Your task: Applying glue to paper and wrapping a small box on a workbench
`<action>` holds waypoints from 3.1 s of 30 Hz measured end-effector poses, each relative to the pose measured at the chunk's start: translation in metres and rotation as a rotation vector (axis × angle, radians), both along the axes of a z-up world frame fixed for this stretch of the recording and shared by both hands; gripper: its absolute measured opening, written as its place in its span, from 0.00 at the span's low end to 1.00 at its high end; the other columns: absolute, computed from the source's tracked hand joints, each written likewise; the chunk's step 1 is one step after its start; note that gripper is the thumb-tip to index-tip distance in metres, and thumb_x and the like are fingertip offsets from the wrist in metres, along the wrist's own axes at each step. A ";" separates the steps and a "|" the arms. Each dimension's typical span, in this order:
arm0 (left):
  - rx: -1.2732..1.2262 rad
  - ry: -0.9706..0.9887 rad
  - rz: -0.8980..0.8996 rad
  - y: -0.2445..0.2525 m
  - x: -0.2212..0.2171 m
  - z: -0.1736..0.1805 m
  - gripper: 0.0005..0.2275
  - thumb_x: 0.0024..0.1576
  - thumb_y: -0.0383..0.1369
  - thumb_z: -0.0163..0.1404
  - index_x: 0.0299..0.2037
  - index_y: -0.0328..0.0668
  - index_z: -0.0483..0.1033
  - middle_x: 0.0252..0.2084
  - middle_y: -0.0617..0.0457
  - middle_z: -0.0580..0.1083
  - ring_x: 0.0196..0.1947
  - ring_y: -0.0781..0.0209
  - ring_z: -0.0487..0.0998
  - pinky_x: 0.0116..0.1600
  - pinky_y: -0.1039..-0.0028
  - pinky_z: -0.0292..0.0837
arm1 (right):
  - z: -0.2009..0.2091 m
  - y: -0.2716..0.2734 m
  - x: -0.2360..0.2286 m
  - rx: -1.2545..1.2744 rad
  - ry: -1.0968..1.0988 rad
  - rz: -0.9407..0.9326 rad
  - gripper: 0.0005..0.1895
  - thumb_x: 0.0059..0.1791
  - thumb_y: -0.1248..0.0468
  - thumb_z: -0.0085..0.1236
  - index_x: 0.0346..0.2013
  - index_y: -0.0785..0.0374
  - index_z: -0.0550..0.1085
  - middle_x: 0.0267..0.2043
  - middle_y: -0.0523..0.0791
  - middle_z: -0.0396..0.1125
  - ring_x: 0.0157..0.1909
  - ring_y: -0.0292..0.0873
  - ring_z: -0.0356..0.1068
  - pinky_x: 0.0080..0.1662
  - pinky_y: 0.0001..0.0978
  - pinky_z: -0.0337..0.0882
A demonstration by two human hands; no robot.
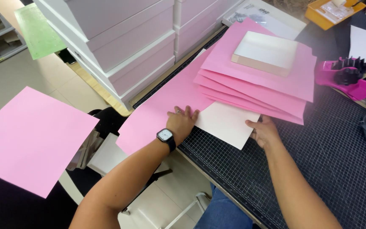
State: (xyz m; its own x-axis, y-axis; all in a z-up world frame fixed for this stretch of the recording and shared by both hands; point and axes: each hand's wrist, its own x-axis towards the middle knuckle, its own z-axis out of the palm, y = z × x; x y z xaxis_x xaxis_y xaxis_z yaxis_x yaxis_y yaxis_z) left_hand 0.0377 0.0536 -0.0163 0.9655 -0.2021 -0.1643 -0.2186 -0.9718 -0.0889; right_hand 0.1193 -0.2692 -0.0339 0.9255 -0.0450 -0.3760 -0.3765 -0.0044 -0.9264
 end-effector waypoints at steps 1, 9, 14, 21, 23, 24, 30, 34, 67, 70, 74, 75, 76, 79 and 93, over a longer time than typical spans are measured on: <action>0.005 0.007 0.003 0.003 0.005 0.002 0.26 0.65 0.27 0.35 0.75 0.52 0.55 0.71 0.33 0.62 0.62 0.12 0.65 0.49 0.20 0.64 | -0.003 -0.004 0.005 -0.023 -0.014 0.013 0.36 0.47 0.72 0.65 0.67 0.55 0.61 0.53 0.51 0.68 0.50 0.56 0.73 0.45 0.55 0.79; 0.022 0.054 0.056 -0.002 0.018 0.020 0.23 0.66 0.33 0.33 0.74 0.56 0.58 0.67 0.34 0.66 0.58 0.18 0.71 0.45 0.26 0.70 | 0.012 -0.005 0.005 -0.056 -0.058 0.046 0.35 0.48 0.71 0.64 0.67 0.57 0.60 0.50 0.52 0.69 0.47 0.55 0.74 0.42 0.53 0.80; -0.082 -0.080 -0.043 0.003 0.025 0.053 0.15 0.52 0.50 0.57 0.44 0.55 0.83 0.37 0.54 0.82 0.41 0.45 0.84 0.43 0.56 0.79 | -0.008 -0.013 -0.001 -0.006 -0.037 0.041 0.36 0.47 0.71 0.66 0.67 0.56 0.63 0.49 0.50 0.71 0.45 0.52 0.75 0.40 0.50 0.81; -0.731 -0.605 -0.058 -0.006 0.108 0.115 0.29 0.60 0.41 0.57 0.69 0.45 0.59 0.61 0.41 0.67 0.64 0.34 0.66 0.69 0.42 0.60 | -0.010 0.000 -0.019 0.018 -0.005 -0.005 0.39 0.48 0.69 0.66 0.71 0.61 0.59 0.50 0.51 0.70 0.45 0.53 0.75 0.39 0.51 0.81; -0.815 -0.420 0.014 -0.014 0.138 0.108 0.32 0.65 0.45 0.52 0.77 0.49 0.51 0.73 0.40 0.61 0.74 0.31 0.57 0.72 0.33 0.53 | -0.004 0.003 -0.020 0.017 0.007 -0.022 0.42 0.48 0.68 0.67 0.73 0.63 0.56 0.48 0.51 0.69 0.45 0.52 0.74 0.38 0.49 0.82; -0.759 -0.343 0.057 -0.021 0.146 0.102 0.28 0.64 0.50 0.48 0.71 0.46 0.61 0.69 0.42 0.67 0.73 0.36 0.59 0.73 0.36 0.48 | -0.004 0.003 -0.022 0.007 0.002 -0.022 0.42 0.48 0.68 0.67 0.73 0.63 0.55 0.48 0.52 0.69 0.44 0.52 0.74 0.37 0.49 0.82; -0.711 -0.418 0.004 -0.078 0.191 0.080 0.18 0.62 0.46 0.49 0.59 0.52 0.74 0.56 0.53 0.77 0.63 0.47 0.74 0.73 0.39 0.48 | 0.002 0.011 -0.030 -0.002 -0.037 -0.053 0.44 0.48 0.67 0.67 0.73 0.66 0.54 0.48 0.55 0.71 0.44 0.52 0.75 0.36 0.49 0.82; -0.602 -0.522 -0.203 -0.134 0.183 0.117 0.15 0.60 0.44 0.51 0.54 0.52 0.77 0.50 0.53 0.79 0.51 0.45 0.81 0.56 0.48 0.73 | 0.018 0.017 -0.034 -0.003 -0.053 -0.051 0.44 0.49 0.67 0.66 0.74 0.67 0.52 0.48 0.56 0.71 0.45 0.50 0.74 0.35 0.45 0.82; -1.044 -0.011 0.457 -0.021 0.163 0.113 0.27 0.63 0.54 0.35 0.69 0.56 0.68 0.65 0.52 0.72 0.68 0.48 0.69 0.72 0.55 0.59 | -0.013 0.004 -0.023 0.022 -0.029 -0.034 0.45 0.48 0.70 0.66 0.72 0.71 0.49 0.47 0.56 0.73 0.42 0.52 0.76 0.34 0.48 0.81; -1.043 0.062 0.493 -0.005 0.159 0.085 0.25 0.63 0.48 0.39 0.58 0.40 0.78 0.56 0.42 0.77 0.61 0.42 0.74 0.66 0.53 0.67 | -0.009 0.002 -0.024 0.020 -0.012 -0.027 0.47 0.47 0.69 0.67 0.73 0.70 0.48 0.48 0.55 0.72 0.42 0.51 0.75 0.34 0.45 0.81; -1.172 0.166 0.577 -0.009 0.177 0.048 0.21 0.59 0.45 0.46 0.55 0.43 0.80 0.48 0.45 0.81 0.51 0.46 0.81 0.52 0.58 0.81 | -0.012 0.001 -0.022 0.018 -0.008 -0.033 0.46 0.48 0.69 0.67 0.73 0.69 0.48 0.47 0.55 0.73 0.42 0.51 0.75 0.34 0.45 0.82; -1.166 0.163 0.562 -0.007 0.184 0.041 0.22 0.58 0.47 0.48 0.55 0.45 0.81 0.48 0.45 0.81 0.51 0.46 0.81 0.53 0.58 0.81 | -0.013 -0.001 -0.023 0.007 -0.009 -0.028 0.46 0.48 0.69 0.66 0.73 0.70 0.48 0.47 0.56 0.72 0.42 0.51 0.75 0.34 0.45 0.82; -1.161 0.156 0.547 -0.005 0.191 0.035 0.23 0.57 0.50 0.50 0.55 0.47 0.81 0.49 0.45 0.81 0.52 0.47 0.81 0.54 0.58 0.80 | -0.013 -0.002 -0.022 -0.003 -0.013 -0.020 0.46 0.48 0.69 0.66 0.73 0.70 0.48 0.48 0.56 0.72 0.42 0.52 0.75 0.34 0.45 0.82; -1.155 0.178 0.465 -0.018 0.189 0.042 0.25 0.57 0.48 0.49 0.60 0.39 0.77 0.56 0.40 0.78 0.60 0.43 0.76 0.63 0.57 0.73 | 0.003 0.007 -0.028 -0.001 -0.006 -0.028 0.47 0.48 0.69 0.66 0.74 0.70 0.48 0.48 0.56 0.72 0.43 0.52 0.75 0.35 0.46 0.81; -1.409 0.332 0.429 -0.004 0.228 -0.018 0.13 0.56 0.39 0.54 0.44 0.37 0.78 0.29 0.44 0.78 0.22 0.50 0.79 0.21 0.66 0.79 | 0.010 0.013 -0.031 0.003 -0.067 -0.081 0.45 0.48 0.71 0.63 0.74 0.70 0.48 0.48 0.57 0.71 0.44 0.54 0.74 0.40 0.49 0.80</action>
State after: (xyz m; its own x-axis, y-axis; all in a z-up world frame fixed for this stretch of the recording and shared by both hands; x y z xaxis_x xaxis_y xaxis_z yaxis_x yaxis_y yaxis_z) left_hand 0.2653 0.0499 -0.0340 0.9496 -0.0959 -0.2983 0.2735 -0.2112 0.9384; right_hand 0.0879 -0.2563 -0.0242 0.9420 -0.1193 -0.3137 -0.3128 0.0265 -0.9494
